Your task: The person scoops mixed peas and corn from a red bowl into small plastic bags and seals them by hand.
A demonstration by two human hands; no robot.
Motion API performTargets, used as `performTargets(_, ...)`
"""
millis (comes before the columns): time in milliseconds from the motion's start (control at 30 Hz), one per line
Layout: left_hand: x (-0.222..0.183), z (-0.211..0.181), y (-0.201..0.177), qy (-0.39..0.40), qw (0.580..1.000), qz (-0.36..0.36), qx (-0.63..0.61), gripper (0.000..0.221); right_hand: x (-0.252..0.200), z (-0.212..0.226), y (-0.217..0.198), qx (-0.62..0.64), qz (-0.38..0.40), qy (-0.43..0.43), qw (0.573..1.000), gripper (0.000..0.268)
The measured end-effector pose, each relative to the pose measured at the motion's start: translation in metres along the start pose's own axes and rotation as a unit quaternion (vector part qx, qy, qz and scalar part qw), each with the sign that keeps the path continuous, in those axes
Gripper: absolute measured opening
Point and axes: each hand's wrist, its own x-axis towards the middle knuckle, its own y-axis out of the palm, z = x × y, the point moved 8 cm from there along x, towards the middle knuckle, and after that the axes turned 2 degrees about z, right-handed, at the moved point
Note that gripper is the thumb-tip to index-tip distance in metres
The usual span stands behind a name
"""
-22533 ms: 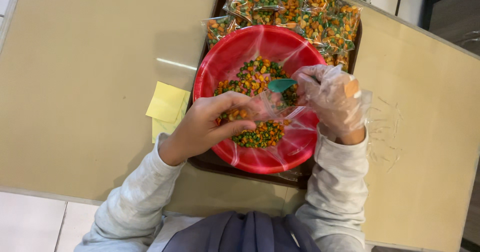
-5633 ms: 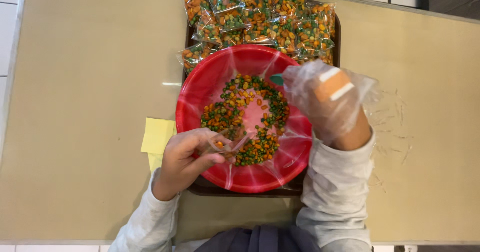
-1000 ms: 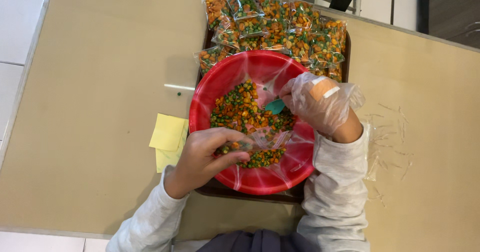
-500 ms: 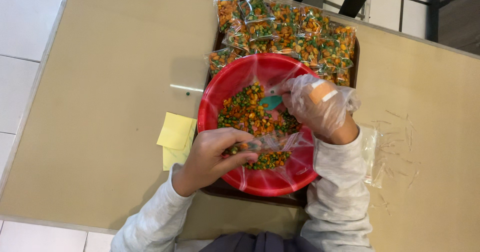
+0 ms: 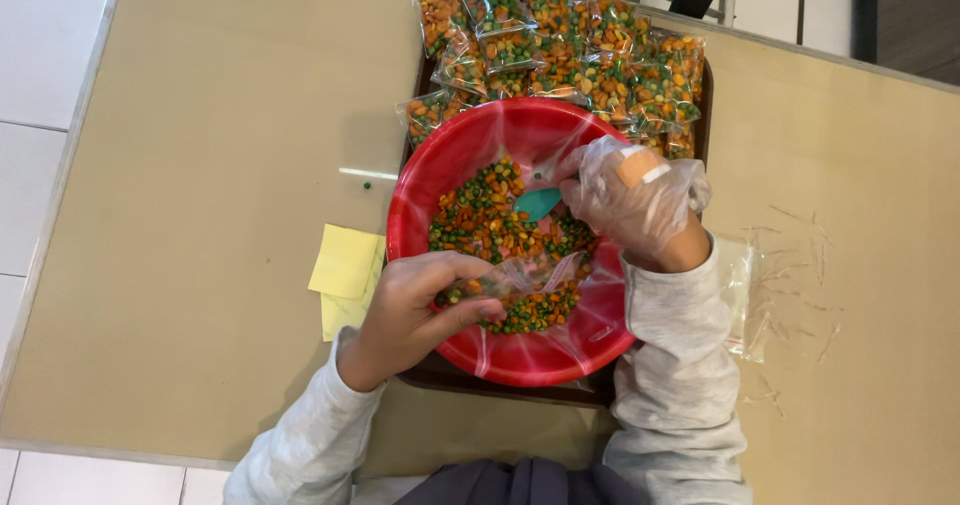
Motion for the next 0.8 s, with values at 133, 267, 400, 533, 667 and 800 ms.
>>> performTargets(133, -0.003, 0.003, 0.001, 0.003, 1.0, -0.001, -0.002, 0.02, 0.001, -0.014, -0.008, 0.11, 0.021, 0.098, 0.989, 0.022)
performTargets(267, -0.002, 0.003, 0.003, 0.003, 1.0, -0.003, 0.0, 0.023, -0.029, -0.001, -0.058, 0.322, 0.003, 0.208, 0.924, 0.014)
performTargets(400, 0.0, -0.005, -0.001, 0.006, 1.0, -0.013, -0.007, 0.023, -0.064, 0.024, -0.114, 0.494, -0.153, 0.092, 0.851, 0.023)
performTargets(533, -0.001, -0.006, 0.002, 0.011, 0.998, 0.012, 0.067, 0.031, -0.106, 0.053, -0.152, 0.43, -0.25, 0.09, 0.863, 0.013)
performTargets(667, -0.001, -0.001, 0.004, -0.005, 0.996, 0.014, 0.09, 0.033, -0.14, 0.078, -0.16, 0.395, -0.27, 0.136, 0.867, 0.013)
performTargets(800, -0.002, -0.004, 0.005, 0.006, 0.997, 0.027, 0.079, 0.031, -0.14, 0.095, -0.154, 0.168, -0.243, -0.114, 0.948, 0.016)
